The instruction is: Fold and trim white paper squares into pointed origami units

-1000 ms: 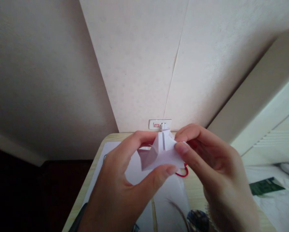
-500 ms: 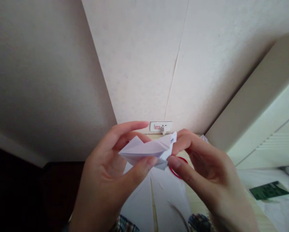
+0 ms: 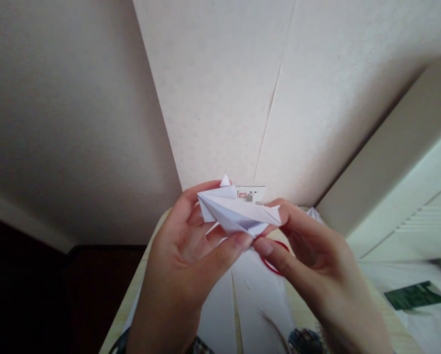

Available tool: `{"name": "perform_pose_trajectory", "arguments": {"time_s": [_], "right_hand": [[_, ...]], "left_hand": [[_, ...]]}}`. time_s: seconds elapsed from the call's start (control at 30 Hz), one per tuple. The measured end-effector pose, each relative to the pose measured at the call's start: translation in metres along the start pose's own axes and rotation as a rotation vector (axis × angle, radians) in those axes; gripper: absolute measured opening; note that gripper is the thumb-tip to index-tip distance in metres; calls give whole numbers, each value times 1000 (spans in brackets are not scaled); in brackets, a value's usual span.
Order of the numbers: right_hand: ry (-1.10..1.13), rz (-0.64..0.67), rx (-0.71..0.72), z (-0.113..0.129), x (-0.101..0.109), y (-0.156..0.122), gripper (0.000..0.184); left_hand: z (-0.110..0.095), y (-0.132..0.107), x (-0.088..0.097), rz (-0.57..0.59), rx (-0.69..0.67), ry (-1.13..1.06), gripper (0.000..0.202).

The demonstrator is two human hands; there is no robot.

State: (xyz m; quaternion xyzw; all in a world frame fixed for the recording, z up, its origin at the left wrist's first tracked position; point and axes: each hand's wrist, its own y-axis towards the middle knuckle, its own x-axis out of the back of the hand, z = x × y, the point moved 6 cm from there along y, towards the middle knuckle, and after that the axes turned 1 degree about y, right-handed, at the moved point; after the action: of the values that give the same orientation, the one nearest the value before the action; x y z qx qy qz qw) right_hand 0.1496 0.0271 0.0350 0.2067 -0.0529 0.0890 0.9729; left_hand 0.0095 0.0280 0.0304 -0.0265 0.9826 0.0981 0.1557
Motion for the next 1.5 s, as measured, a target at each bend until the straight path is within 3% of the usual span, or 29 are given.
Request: {"name": "perform_pose_trajectory", "arguments": {"time_s": [0.07, 0.23, 0.4, 0.53, 0.77, 0.93, 1.13, 1.37, 1.5], "right_hand": [[-58, 24, 8, 1, 5, 1, 14], [-118, -64, 48, 3, 24, 0, 17], [-106, -9, 63, 4, 20, 0, 6], [-67, 54, 59, 4, 14, 0, 15], [-170, 102, 164, 7, 16, -1, 36], [-160, 40, 253, 13, 21, -5, 42], [-309, 102, 319, 15, 21, -3, 16], [-327, 108, 331, 12, 24, -2, 9], [-326, 98, 324, 13, 27, -5, 15]], "left_hand": [[-3, 0, 3, 1, -53, 55, 36], [-4, -3, 8, -6, -82, 193, 31], [0, -6, 2, 43, -52, 298, 33], [-2, -8, -2, 8, -79, 307, 38], [-1, -9, -4, 49, 30, 232, 49], [2, -9, -3, 49, 84, 225, 49], [2, -8, -5, 100, 70, 245, 59], [4, -9, 4, 38, 54, 268, 61], [5, -6, 6, 135, 57, 270, 56]]}}
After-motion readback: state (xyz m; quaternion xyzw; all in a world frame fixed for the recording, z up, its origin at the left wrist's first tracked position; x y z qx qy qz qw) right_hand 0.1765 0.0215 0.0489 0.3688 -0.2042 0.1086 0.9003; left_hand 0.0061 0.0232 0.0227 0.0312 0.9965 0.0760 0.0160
